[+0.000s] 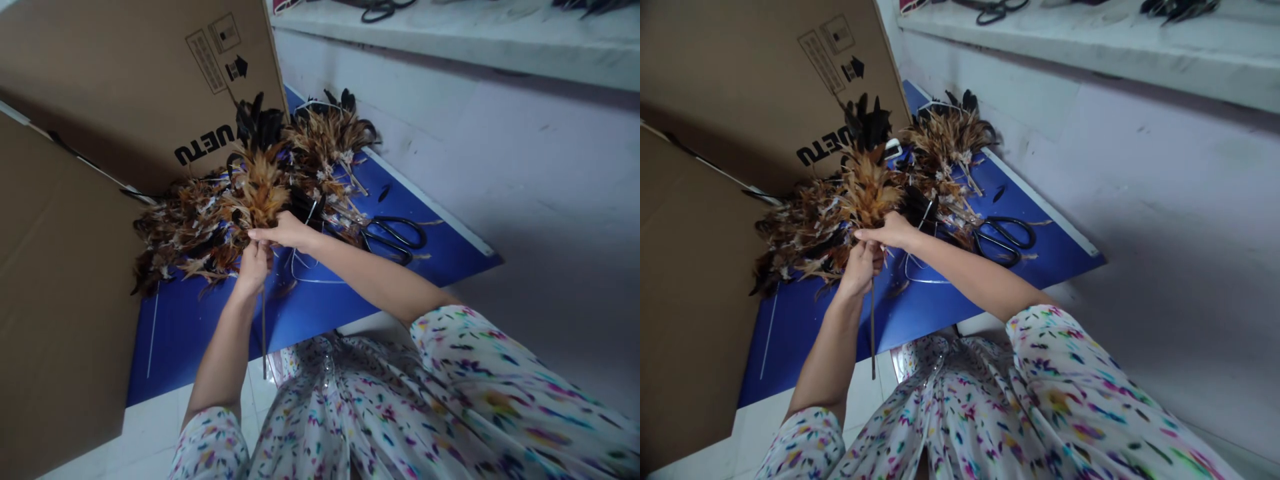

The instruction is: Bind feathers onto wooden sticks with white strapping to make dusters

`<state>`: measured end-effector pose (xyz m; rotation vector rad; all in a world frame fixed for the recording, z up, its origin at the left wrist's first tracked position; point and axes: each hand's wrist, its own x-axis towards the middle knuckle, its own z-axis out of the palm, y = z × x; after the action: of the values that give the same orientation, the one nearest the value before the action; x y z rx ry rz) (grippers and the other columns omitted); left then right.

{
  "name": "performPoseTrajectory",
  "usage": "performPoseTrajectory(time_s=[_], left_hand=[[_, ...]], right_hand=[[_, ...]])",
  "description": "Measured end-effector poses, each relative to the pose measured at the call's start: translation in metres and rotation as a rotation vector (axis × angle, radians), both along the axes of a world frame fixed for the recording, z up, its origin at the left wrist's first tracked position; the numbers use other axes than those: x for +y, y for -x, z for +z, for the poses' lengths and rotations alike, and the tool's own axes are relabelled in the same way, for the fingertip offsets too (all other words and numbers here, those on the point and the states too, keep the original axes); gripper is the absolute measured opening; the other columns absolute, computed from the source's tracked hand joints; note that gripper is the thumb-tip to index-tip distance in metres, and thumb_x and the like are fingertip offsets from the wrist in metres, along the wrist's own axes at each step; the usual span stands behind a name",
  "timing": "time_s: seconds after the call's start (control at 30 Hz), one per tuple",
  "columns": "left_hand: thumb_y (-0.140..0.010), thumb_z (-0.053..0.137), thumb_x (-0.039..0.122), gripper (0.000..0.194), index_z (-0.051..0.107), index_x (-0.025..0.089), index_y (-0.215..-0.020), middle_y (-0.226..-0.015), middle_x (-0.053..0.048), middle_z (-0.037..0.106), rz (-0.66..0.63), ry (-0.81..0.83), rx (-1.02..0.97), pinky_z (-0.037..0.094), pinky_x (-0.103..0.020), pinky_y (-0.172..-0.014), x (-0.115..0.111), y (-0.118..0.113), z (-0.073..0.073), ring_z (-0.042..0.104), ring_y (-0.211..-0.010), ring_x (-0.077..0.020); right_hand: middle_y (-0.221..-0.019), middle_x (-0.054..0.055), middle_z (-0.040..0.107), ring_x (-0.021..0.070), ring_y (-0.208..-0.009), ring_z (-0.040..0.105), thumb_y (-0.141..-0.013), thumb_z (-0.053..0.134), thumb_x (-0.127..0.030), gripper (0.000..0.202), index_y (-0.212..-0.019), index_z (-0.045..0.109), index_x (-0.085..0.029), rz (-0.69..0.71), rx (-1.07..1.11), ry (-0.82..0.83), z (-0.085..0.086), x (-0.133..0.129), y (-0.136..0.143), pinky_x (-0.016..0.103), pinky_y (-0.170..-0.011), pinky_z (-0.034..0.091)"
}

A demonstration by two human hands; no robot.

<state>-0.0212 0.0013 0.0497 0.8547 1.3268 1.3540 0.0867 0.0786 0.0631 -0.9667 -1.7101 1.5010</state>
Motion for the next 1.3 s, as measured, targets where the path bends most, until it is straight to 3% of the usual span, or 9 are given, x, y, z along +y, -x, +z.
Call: performPoseTrajectory(time_s=[0.1, 0.2, 0.27, 0.43, 0.8, 1.1, 1.3], left_hand=[[-0.072, 0.074, 0.049, 0.043, 0.043, 0.018, -0.072, -0.049, 0.011, 0.03, 0.012, -0.005, -0.008, 0.01, -0.013, -0.034, 0.0, 0.011, 0.011, 0.022, -0.034, -0.0002], [-0.074, 0.072, 0.044, 0.036, 0.048, 0.017, -0.079, -0.05, 0.012, 0.028, 0.007, -0.035, -0.084, 0.012, -0.012, -0.034, 0.0, 0.024, 0.016, 0.02, -0.035, -0.0006], [-0.075, 0.071, 0.042, 0.034, 0.05, 0.017, -0.08, -0.051, 0.011, 0.027, 0.016, -0.046, -0.124, 0.011, -0.012, -0.033, 0.0, 0.031, 0.014, 0.019, -0.035, -0.0008], [-0.075, 0.071, 0.043, 0.034, 0.051, 0.016, -0.081, -0.052, 0.012, 0.024, 0.003, -0.039, -0.173, 0.011, -0.012, -0.033, -0.002, 0.042, 0.007, 0.016, -0.035, -0.001], [-0.073, 0.073, 0.042, 0.035, 0.052, 0.016, -0.082, -0.053, 0.012, 0.022, -0.015, -0.023, -0.193, 0.011, -0.012, -0.033, -0.004, 0.042, 0.004, 0.015, -0.037, -0.0009], [-0.074, 0.072, 0.041, 0.034, 0.052, 0.015, -0.083, -0.054, 0.011, 0.023, -0.03, -0.018, -0.207, 0.01, -0.013, -0.033, -0.004, 0.042, 0.002, 0.016, -0.038, -0.0015], [-0.073, 0.074, 0.041, 0.036, 0.053, 0.014, -0.083, -0.054, 0.011, 0.023, -0.029, -0.002, -0.211, 0.01, -0.013, -0.033, -0.003, 0.041, 0.001, 0.016, -0.037, -0.0015]], right_hand=[[-0.059, -0.001, 0.057, 0.0062, -0.049, 0.043, -0.075, 0.069, -0.046, 0.032, -0.075, 0.065, -0.013, 0.04, 0.04, 0.024, 0.003, 0.013, -0.013, 0.021, -0.048, 0.037], [-0.063, -0.001, 0.061, 0.0067, -0.055, 0.049, -0.076, 0.067, -0.028, 0.015, -0.078, 0.068, -0.013, -0.101, -0.021, -0.136, -0.004, 0.031, -0.028, 0.02, -0.056, 0.039], [-0.07, 0.0, 0.066, 0.0091, -0.064, 0.056, -0.074, 0.065, -0.017, 0.007, -0.077, 0.07, -0.014, -0.119, -0.156, -0.283, -0.011, 0.04, -0.035, 0.021, -0.064, 0.041], [-0.083, 0.003, 0.071, 0.0162, -0.078, 0.063, -0.075, 0.057, -0.008, 0.021, -0.082, 0.074, -0.018, 0.017, -0.563, -0.483, -0.022, 0.039, -0.035, 0.025, -0.067, 0.039], [-0.111, 0.007, 0.068, 0.0238, -0.096, 0.063, -0.081, 0.048, -0.007, 0.035, -0.101, 0.072, -0.023, 0.097, -0.853, -0.652, -0.029, 0.034, -0.041, 0.031, -0.072, 0.042], [-0.113, 0.012, 0.064, 0.0298, -0.094, 0.065, -0.09, 0.036, -0.011, 0.041, -0.119, 0.063, -0.023, 0.15, -1.009, -0.778, -0.033, 0.034, -0.034, 0.035, -0.066, 0.044], [-0.111, 0.012, 0.063, 0.0281, -0.091, 0.065, -0.092, 0.038, -0.019, 0.033, -0.112, 0.064, -0.021, 0.132, -1.001, -0.756, -0.036, 0.035, -0.03, 0.034, -0.066, 0.044]])
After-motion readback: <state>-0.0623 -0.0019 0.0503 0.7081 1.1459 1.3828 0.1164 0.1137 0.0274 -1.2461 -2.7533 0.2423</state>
